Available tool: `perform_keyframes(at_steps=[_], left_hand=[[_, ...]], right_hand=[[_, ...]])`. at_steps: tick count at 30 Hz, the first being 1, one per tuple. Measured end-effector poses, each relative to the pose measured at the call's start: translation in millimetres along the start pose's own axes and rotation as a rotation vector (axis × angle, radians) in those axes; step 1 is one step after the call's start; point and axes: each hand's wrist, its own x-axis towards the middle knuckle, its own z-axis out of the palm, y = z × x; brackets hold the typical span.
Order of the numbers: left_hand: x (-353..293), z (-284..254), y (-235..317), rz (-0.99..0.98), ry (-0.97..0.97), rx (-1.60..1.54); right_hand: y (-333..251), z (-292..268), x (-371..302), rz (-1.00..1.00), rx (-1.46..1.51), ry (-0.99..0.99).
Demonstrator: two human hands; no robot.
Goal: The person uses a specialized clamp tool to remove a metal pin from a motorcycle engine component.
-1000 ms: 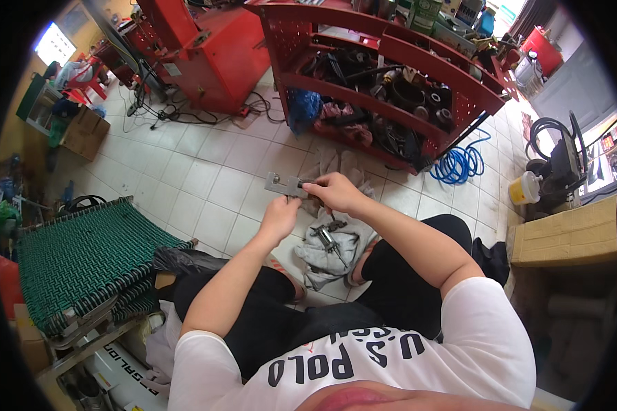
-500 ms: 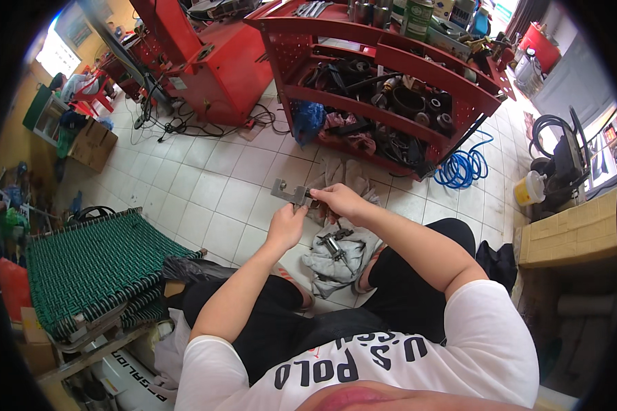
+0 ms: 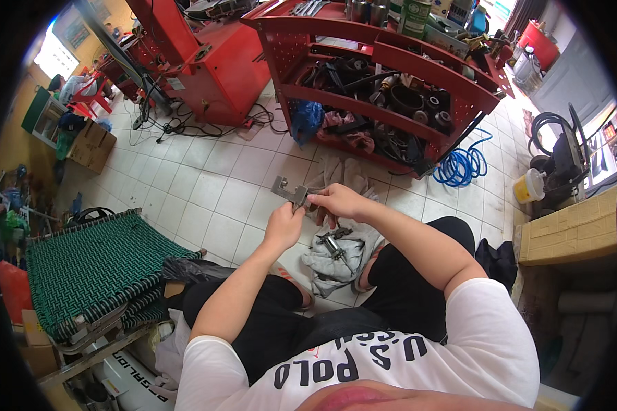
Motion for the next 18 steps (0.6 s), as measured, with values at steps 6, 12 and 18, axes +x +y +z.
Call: perform_keyframes(at_steps=[6,12,18], left_hand=[[-0.1,-0.3,7.0,0.037,-0.010,-0.039],[3.3,2.4,-2.2,0.017,0.001,-0.010],[2.0,-0.5,5.0,0.018,-0.002,-0.046]], right_hand=[[0.2,-5.1,-2.4,0.186,0.286,-0.103],[5.2,7.4,-5.6,-0.419,-0.762,0.420],[7.5,-3.5,4.6,0.151,0.344,-0.051]])
